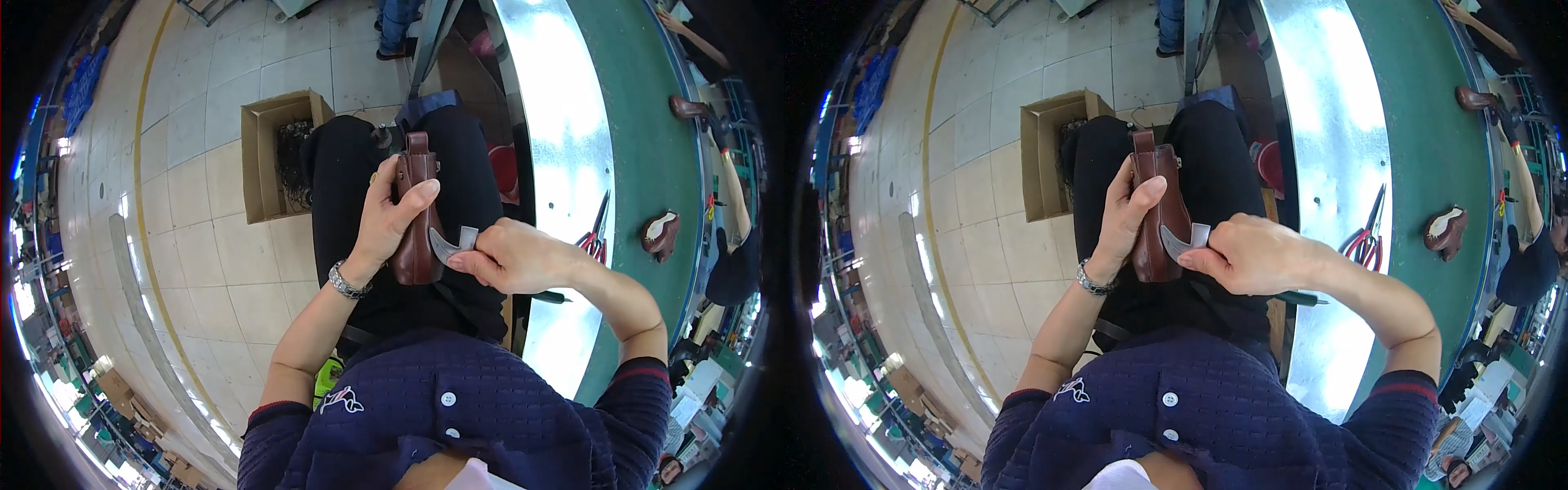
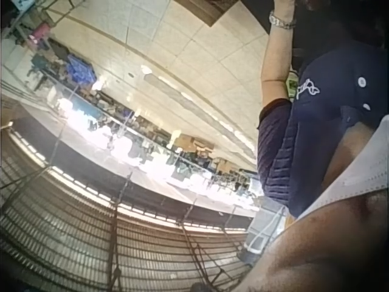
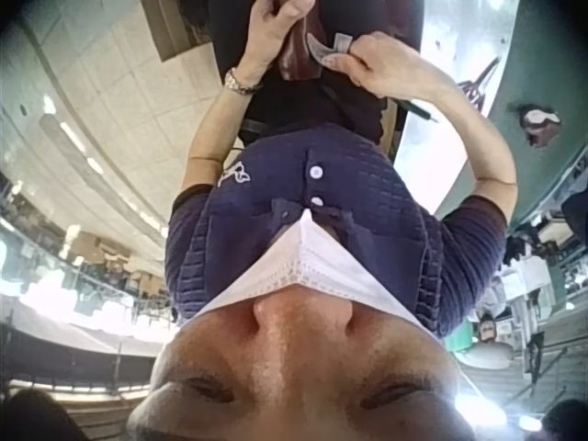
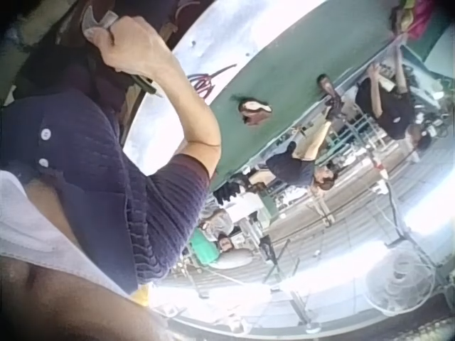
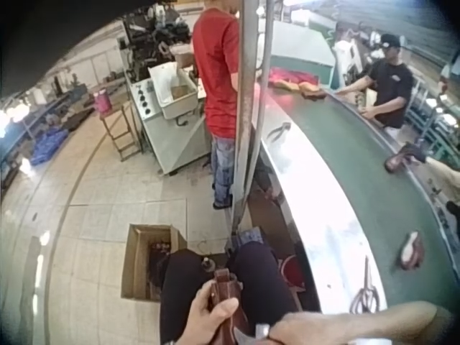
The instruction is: Manually assemble and trim components of a leather boot at a factory workstation.
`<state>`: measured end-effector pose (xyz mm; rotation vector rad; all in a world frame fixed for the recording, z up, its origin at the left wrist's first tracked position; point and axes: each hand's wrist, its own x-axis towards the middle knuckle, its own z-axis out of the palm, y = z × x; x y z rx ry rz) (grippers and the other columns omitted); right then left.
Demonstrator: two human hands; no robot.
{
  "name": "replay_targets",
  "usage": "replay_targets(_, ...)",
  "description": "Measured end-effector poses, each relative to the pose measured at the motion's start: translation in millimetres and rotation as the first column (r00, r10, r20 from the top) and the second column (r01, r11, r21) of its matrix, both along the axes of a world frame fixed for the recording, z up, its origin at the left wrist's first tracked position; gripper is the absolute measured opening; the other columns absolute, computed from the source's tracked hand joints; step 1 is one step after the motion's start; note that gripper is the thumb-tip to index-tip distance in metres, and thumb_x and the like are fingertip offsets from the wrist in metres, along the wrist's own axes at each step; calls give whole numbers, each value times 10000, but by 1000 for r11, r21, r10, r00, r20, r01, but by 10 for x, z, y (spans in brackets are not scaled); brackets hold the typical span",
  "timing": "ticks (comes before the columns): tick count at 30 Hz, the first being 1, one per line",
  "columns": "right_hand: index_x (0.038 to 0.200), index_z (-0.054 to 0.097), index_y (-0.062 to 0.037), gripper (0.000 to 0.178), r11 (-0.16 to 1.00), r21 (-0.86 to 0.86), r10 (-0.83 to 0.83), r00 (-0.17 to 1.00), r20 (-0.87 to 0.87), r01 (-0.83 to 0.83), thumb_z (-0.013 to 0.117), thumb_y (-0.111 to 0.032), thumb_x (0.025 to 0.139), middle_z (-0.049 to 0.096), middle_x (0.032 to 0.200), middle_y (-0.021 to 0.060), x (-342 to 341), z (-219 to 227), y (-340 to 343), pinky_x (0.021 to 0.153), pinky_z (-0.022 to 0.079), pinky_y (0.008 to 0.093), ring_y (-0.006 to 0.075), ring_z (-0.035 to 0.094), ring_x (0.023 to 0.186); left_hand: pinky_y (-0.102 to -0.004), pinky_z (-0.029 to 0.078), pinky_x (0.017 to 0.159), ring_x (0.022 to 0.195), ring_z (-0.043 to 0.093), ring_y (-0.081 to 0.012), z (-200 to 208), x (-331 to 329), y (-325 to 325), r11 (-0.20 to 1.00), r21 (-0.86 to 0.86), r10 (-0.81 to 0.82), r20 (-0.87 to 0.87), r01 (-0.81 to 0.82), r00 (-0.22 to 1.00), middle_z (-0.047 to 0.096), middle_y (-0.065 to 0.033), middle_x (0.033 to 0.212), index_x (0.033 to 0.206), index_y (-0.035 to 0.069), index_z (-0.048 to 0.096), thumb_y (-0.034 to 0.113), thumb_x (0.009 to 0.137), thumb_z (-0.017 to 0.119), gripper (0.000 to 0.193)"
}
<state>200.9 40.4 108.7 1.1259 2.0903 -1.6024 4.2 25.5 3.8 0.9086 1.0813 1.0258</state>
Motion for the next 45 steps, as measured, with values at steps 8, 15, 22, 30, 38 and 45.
replay_targets(8, 600, 579, 15, 629, 922, -337, -198, 980, 17, 192, 416, -423, 1022, 577, 520, 119, -104, -25, 35, 522, 491, 339, 218, 602, 462, -239, 457, 723, 805, 526, -86, 88, 15, 105, 997, -55, 60, 117, -54, 991, 530, -14, 951, 1111, 56, 572, 389, 851, 709, 444)
replay_targets(15, 614, 558, -16, 583, 863, -308, -454, 882, -127, 400, 458, -426, 1016, 531, 501, 28, -59, -231, -221, 465, 423, 248, 107, 538, 439, -294, 434, 923, 1075, 526, -158, -113, -131, 78, 998, 49, -62, 289, 50, 955, 522, -95, 1220, 1424, 107, 309, 404, 849, 717, 765)
replay_targets(22, 692, 592, 1, 492, 762, -482, -587, 776, -231, 433, 491, -353, 1018, 525, 528, 14, 0, -398, -284, 479, 411, 235, 97, 528, 470, -396, 181, 1177, 1447, 211, -244, -465, -411, -217, 889, 192, -411, -72, 417, 909, 180, -156, 1571, 1529, 189, -167, 135, 531, 946, 1496)
replay_targets(30, 1095, 645, 54, 348, 452, -619, -874, 457, -164, 643, 584, -252, 940, 581, 673, 30, 478, -309, -139, 431, 400, 213, 87, 539, 479, -324, 354, 1083, 1305, 432, -170, -144, -441, -186, 997, 31, -77, 363, 70, 929, 388, -82, 1479, 1530, 83, 226, 152, 794, 771, 918)
replay_targets(38, 1052, 650, 39, 433, 842, -149, -436, 817, 378, 519, 592, -379, 951, 685, 761, 77, 871, -507, -362, 720, 525, 331, 169, 695, 734, -305, 456, 955, 1095, 567, -135, 539, -777, 134, 888, -449, -35, 151, 100, 988, 588, -69, 1224, 1354, 32, 482, 486, 981, 507, 587)
replay_targets(45, 1516, 196, 0, 729, 708, -145, -701, 712, -29, 691, 600, -95, 917, 658, 914, 90, 722, -126, -128, 835, 483, 304, 162, 640, 875, -320, 433, 998, 1162, 533, -158, 515, -601, 426, 880, -439, -103, 199, 182, 975, 525, -88, 1310, 1436, 57, 367, 548, 964, 490, 693)
